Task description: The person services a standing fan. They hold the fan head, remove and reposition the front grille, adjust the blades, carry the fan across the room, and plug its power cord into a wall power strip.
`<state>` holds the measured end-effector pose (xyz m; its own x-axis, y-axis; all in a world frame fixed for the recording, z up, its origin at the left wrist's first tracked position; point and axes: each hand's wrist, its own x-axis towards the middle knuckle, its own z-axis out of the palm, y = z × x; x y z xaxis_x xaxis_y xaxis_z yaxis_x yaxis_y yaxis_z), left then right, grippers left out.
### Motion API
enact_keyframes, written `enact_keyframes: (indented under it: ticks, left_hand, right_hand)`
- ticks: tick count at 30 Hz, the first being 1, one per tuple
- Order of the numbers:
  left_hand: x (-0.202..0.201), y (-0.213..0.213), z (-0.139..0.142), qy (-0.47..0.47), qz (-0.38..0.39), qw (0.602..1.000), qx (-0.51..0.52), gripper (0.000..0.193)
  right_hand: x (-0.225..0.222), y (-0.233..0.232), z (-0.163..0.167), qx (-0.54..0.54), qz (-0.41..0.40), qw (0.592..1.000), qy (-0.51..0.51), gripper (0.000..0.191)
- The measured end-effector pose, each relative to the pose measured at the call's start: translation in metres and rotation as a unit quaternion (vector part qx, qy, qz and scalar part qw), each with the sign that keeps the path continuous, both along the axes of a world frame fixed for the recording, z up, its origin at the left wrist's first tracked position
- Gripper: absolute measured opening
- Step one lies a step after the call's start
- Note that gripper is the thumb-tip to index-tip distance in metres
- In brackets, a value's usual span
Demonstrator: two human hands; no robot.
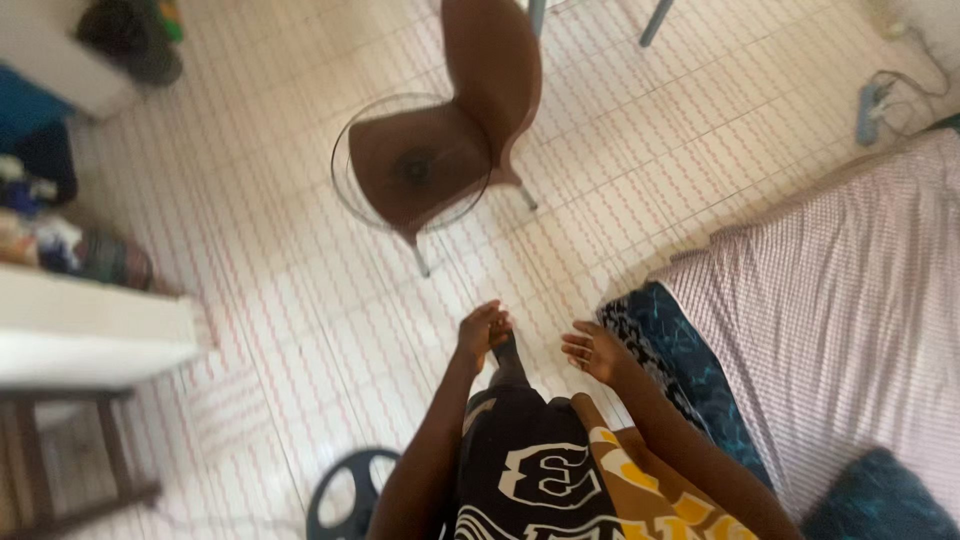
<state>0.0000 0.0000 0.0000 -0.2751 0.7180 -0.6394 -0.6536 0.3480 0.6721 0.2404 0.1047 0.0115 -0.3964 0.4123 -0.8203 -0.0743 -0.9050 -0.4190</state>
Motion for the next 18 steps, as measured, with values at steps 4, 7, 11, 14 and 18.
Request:
enact_keyframes:
  ticks: [4, 7, 11, 14, 18]
  left_hand:
    - [-0.007, 0.081, -0.009, -0.006, -0.039, 0.999, -0.014, 0.044]
    - [-0.007, 0.134, -0.019, 0.025, -0.106, 0.994, -0.017, 0.044]
    - [-0.008, 0.191, -0.025, 0.080, -0.206, 0.975, -0.014, 0.045]
    - [-0.005, 0.252, -0.027, 0.044, -0.234, 0.971, 0.020, 0.047]
    - [0.002, 0.339, -0.033, 0.054, -0.264, 0.963, 0.026, 0.050]
  right_hand:
    - [-0.003, 0.051, -0.004, -0.019, -0.005, 0.999, -0.043, 0.044]
    - [-0.019, 0.095, -0.015, -0.027, -0.036, 0.997, -0.062, 0.043]
    - [-0.032, 0.150, -0.028, -0.039, -0.063, 0.997, -0.018, 0.047]
    - [-0.034, 0.201, -0.036, -0.024, -0.076, 0.981, 0.175, 0.037]
    - [-0.037, 0.285, -0.046, -0.042, -0.112, 0.992, -0.027, 0.036]
